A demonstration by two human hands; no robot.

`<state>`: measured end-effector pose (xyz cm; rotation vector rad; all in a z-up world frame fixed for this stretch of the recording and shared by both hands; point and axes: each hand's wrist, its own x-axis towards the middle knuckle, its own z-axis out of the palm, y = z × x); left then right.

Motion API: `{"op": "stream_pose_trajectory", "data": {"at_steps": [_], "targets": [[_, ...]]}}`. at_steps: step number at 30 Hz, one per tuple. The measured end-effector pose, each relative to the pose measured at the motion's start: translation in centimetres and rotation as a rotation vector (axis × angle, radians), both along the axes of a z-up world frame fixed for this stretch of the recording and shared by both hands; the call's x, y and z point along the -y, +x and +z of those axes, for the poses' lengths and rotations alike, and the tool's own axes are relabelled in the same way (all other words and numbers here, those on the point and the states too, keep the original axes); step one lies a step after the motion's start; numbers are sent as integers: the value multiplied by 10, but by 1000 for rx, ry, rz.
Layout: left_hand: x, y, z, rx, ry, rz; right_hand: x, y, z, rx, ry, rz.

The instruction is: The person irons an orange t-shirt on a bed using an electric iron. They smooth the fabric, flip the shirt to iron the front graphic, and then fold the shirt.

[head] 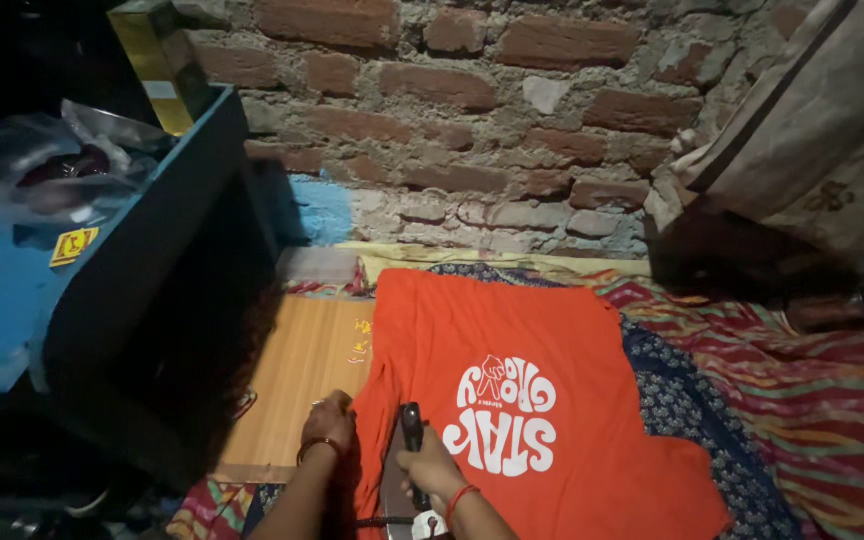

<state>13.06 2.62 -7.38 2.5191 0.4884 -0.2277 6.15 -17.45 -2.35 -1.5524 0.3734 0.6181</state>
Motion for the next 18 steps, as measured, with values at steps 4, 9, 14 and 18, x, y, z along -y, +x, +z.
{"op": "stream_pose_trajectory", "data": {"at_steps": [4, 9, 14, 18], "targets": [[-66, 5, -40, 333, -87, 310, 1, -2, -15, 86, -4, -31], [-143, -33, -40, 522, -19, 427, 8, -13, -22, 125, 26, -187], [-101, -68, 3, 877, 291, 49, 18, -19, -22, 96, 15, -194], [-25, -86, 57, 336, 398, -404, 18, -24, -16, 115, 7, -65]]}}
